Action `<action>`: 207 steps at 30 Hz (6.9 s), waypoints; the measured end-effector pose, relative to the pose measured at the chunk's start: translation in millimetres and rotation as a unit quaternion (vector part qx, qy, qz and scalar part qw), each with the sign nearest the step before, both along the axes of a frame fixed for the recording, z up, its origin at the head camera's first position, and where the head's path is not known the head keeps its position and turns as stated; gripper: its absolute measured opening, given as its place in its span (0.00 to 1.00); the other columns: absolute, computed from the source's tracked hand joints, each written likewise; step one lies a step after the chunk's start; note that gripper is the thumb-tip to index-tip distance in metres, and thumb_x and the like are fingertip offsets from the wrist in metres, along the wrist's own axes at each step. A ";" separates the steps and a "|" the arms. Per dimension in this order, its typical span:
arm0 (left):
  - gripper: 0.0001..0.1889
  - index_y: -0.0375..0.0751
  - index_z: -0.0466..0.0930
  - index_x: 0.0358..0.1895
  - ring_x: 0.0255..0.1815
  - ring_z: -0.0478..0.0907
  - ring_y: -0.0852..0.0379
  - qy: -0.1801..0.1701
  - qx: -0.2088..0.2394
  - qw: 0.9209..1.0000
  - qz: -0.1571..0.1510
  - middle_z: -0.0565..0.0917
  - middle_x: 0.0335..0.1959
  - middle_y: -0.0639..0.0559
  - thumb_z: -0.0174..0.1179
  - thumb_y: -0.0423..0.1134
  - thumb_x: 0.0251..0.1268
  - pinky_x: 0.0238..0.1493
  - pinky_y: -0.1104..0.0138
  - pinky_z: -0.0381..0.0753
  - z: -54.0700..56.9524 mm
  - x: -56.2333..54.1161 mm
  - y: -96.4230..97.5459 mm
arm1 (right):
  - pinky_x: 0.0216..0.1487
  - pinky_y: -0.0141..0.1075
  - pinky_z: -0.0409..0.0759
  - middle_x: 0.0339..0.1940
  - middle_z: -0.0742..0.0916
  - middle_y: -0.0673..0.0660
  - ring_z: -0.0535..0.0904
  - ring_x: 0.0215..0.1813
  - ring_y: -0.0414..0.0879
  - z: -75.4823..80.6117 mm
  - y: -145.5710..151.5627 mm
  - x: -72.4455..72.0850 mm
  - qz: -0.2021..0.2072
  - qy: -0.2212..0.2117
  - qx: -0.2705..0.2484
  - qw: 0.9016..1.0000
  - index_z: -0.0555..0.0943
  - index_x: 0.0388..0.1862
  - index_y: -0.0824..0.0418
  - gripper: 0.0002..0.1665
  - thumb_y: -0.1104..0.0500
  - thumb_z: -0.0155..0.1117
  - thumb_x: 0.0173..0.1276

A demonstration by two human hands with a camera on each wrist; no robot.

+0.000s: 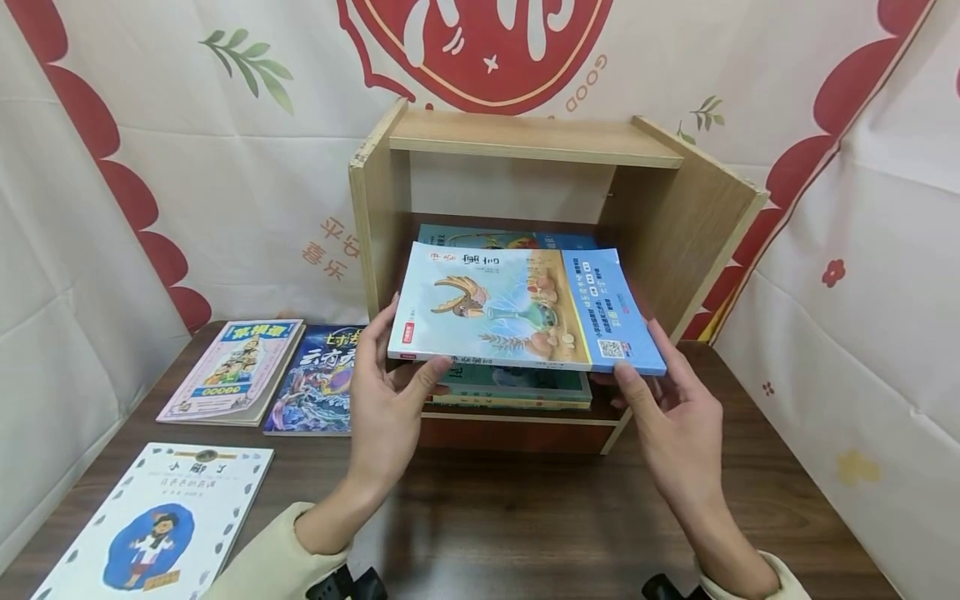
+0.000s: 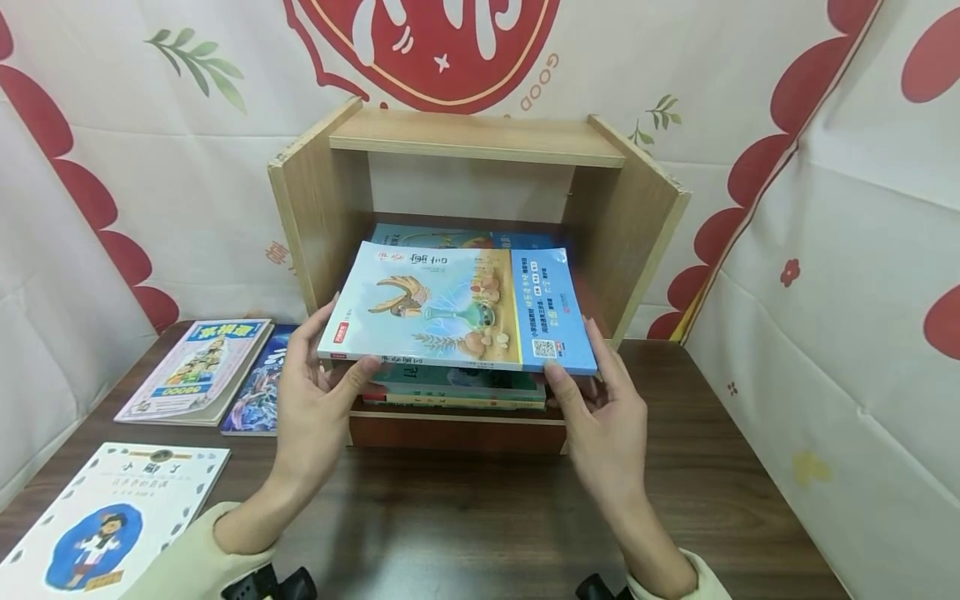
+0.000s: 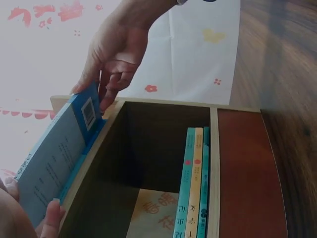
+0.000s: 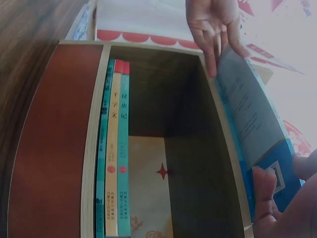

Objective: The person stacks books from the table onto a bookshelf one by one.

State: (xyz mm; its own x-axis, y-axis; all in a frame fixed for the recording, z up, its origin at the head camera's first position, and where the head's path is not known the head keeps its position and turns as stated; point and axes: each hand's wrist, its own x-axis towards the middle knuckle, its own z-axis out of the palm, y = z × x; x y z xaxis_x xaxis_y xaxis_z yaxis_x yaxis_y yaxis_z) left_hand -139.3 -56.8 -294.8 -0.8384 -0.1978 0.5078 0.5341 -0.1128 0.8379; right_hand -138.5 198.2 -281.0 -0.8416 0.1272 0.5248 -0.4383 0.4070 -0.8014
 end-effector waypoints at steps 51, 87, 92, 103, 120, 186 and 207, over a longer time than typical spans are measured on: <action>0.29 0.51 0.43 0.77 0.39 0.84 0.52 -0.007 -0.064 0.997 -0.034 0.50 0.76 0.58 0.41 0.41 0.79 0.44 0.60 0.83 -0.9 9.2 -5.9 | 0.49 0.25 0.77 0.69 0.70 0.52 0.84 0.45 0.47 3.9 4.7 14.7 0.088 -0.082 0.021 0.992 0.47 0.76 0.34 0.35 0.51 0.48 0.77; 0.31 0.49 0.48 0.76 0.50 0.81 0.58 -0.020 -0.107 0.994 -0.010 0.53 0.75 0.56 0.47 0.45 0.76 0.52 0.63 0.79 8.8 16.2 -11.0 | 0.49 0.24 0.77 0.72 0.68 0.50 0.84 0.45 0.43 15.0 10.1 18.5 0.103 -0.075 0.093 0.987 0.48 0.77 0.38 0.36 0.53 0.49 0.77; 0.32 0.49 0.48 0.76 0.53 0.79 0.58 -0.025 -0.113 0.993 -0.011 0.52 0.75 0.55 0.49 0.46 0.75 0.51 0.62 0.80 9.5 12.7 -11.2 | 0.45 0.29 0.81 0.76 0.57 0.46 0.83 0.49 0.43 14.4 10.1 13.5 0.113 -0.068 0.089 0.987 0.47 0.77 0.39 0.36 0.54 0.49 0.77; 0.33 0.50 0.48 0.76 0.53 0.79 0.60 -0.039 -0.121 0.992 -0.007 0.52 0.75 0.56 0.50 0.48 0.74 0.53 0.67 0.78 11.5 8.8 -12.9 | 0.47 0.30 0.80 0.77 0.55 0.45 0.83 0.48 0.44 13.5 9.7 8.6 0.128 -0.069 0.081 0.986 0.46 0.76 0.35 0.37 0.54 0.49 0.77; 0.33 0.44 0.49 0.76 0.52 0.80 0.58 -0.037 -0.114 0.993 0.004 0.56 0.74 0.54 0.50 0.46 0.74 0.48 0.62 0.81 13.2 5.8 -15.9 | 0.45 0.31 0.82 0.78 0.52 0.46 0.83 0.49 0.44 11.9 9.9 4.6 0.150 -0.060 0.073 0.984 0.44 0.77 0.37 0.38 0.56 0.48 0.77; 0.27 0.21 0.58 0.67 0.60 0.68 0.33 -0.349 -0.233 0.886 0.198 0.69 0.59 0.24 0.48 0.39 0.73 0.59 0.47 0.70 -92.3 -33.7 -174.5 | 0.41 0.41 0.84 0.53 0.78 0.65 0.82 0.38 0.55 -110.2 -220.9 4.2 0.294 -0.290 -0.109 0.904 0.54 0.75 0.67 0.40 0.52 0.56 0.73; 0.15 0.17 0.75 0.27 0.32 0.77 0.27 -0.309 -0.485 0.777 0.259 0.77 0.30 0.20 0.51 0.33 0.56 0.30 0.43 0.76 -108.6 -56.6 -166.0 | 0.66 0.54 0.64 0.75 0.50 0.70 0.65 0.67 0.62 -129.6 -250.5 -18.4 0.249 -0.321 -0.047 0.912 0.47 0.76 0.68 0.45 0.49 0.56 0.72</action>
State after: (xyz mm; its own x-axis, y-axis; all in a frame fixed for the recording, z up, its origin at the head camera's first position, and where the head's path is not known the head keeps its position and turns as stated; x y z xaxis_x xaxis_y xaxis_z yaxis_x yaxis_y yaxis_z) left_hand -196.0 -222.9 -403.4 -0.9171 -0.3646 0.1613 -0.2389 0.8265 0.5097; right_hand -157.0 -52.3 -410.5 -0.9371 -0.3370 -0.0908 0.0221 0.2023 -0.9791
